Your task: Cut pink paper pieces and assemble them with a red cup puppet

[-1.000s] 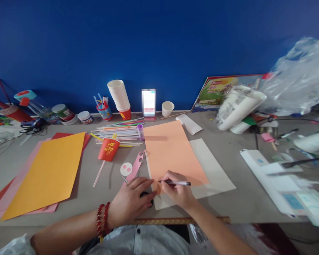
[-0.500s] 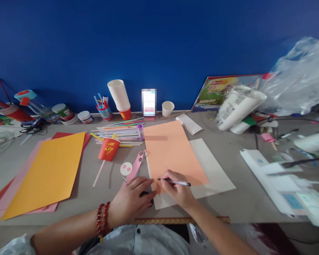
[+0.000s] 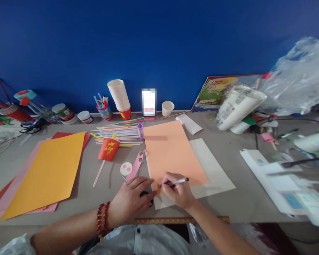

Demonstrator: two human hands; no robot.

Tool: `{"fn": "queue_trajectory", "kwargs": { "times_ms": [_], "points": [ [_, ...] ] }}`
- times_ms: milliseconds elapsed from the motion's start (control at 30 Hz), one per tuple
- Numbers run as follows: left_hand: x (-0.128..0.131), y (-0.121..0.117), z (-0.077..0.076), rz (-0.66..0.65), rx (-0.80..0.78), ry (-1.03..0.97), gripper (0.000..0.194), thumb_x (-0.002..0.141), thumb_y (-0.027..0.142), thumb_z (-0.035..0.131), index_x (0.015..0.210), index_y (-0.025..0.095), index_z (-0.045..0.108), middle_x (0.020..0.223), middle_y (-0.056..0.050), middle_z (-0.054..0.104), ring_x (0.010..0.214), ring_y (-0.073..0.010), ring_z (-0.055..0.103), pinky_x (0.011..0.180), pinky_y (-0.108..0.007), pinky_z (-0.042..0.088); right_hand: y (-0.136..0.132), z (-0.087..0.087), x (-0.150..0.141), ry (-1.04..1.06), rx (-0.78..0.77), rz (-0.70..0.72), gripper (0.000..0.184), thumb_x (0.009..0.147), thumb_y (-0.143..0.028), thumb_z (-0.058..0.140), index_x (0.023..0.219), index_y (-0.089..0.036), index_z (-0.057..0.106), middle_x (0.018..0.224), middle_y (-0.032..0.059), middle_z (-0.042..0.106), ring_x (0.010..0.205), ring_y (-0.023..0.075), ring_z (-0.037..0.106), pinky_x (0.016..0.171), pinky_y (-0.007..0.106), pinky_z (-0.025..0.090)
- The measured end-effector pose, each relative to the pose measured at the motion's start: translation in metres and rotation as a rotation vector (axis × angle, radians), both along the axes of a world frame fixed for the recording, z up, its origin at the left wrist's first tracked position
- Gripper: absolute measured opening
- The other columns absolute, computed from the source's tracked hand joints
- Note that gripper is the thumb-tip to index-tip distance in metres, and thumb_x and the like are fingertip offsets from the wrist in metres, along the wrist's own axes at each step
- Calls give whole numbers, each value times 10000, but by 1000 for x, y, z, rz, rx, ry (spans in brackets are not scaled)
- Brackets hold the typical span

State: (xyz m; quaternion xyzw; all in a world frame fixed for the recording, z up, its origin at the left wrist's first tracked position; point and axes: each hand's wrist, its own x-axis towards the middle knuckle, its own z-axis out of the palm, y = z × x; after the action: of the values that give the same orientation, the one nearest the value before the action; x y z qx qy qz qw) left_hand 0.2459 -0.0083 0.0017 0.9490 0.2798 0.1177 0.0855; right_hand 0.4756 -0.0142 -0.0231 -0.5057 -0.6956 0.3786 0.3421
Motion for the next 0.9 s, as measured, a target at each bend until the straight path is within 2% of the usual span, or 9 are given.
{"fn": "queue_trajectory", "kwargs": {
  "times_ms": [400, 633, 700, 767, 833, 900],
  "points": [
    [0, 0, 0, 5, 0, 6, 339, 915, 372, 580, 1235, 259, 584, 1346, -50, 559, 1166, -243, 517, 960, -394, 472, 0, 2, -2, 24, -13, -19, 164, 858, -211, 488, 697, -196, 516, 573, -43, 454, 485, 95, 366, 442, 217, 263],
    [0, -1, -1, 3, -13, 9, 328, 912, 383, 583, 1216, 260, 592, 1362, -52, 541, 1186, -242, 501, 980, -403, 454, 0, 4, -2, 0, -3, -36, 179, 928, -309, 497, 808, -199, 572, 640, -15, 548, 527, 121, 491, 464, 220, 378],
    [0, 0, -1, 10, -13, 5, 324, 905, 396, 593, 1201, 264, 598, 1363, -48, 539, 1189, -242, 499, 975, -401, 455, 1, 5, -2, -21, 4, -34, 167, 948, -320, 491, 909, -206, 607, 742, 14, 633, 608, 143, 584, 533, 229, 460],
    [0, 1, -1, 8, -21, 2, 317, 905, 402, 592, 1193, 269, 601, 1362, -44, 537, 1198, -236, 497, 978, -397, 454, 3, 4, -3, -43, 50, -33, 182, 962, -312, 483, 1026, -226, 630, 907, 48, 696, 766, 175, 664, 674, 253, 529],
    [0, 2, -2, -2, -34, -1, 316, 910, 402, 585, 1196, 269, 596, 1357, -43, 536, 1209, -229, 496, 991, -390, 447, 6, 2, -4, -64, 115, -35, 213, 969, -300, 477, 1104, -249, 633, 1039, 65, 708, 917, 204, 683, 804, 284, 542],
    [-1, 3, -2, -13, -37, -8, 310, 919, 395, 569, 1198, 260, 593, 1354, -50, 536, 1222, -224, 494, 1013, -384, 434, 8, 0, -5, -83, 156, -36, 228, 971, -297, 471, 1123, -264, 639, 1092, 69, 706, 989, 219, 678, 867, 305, 538]
  ]
}}
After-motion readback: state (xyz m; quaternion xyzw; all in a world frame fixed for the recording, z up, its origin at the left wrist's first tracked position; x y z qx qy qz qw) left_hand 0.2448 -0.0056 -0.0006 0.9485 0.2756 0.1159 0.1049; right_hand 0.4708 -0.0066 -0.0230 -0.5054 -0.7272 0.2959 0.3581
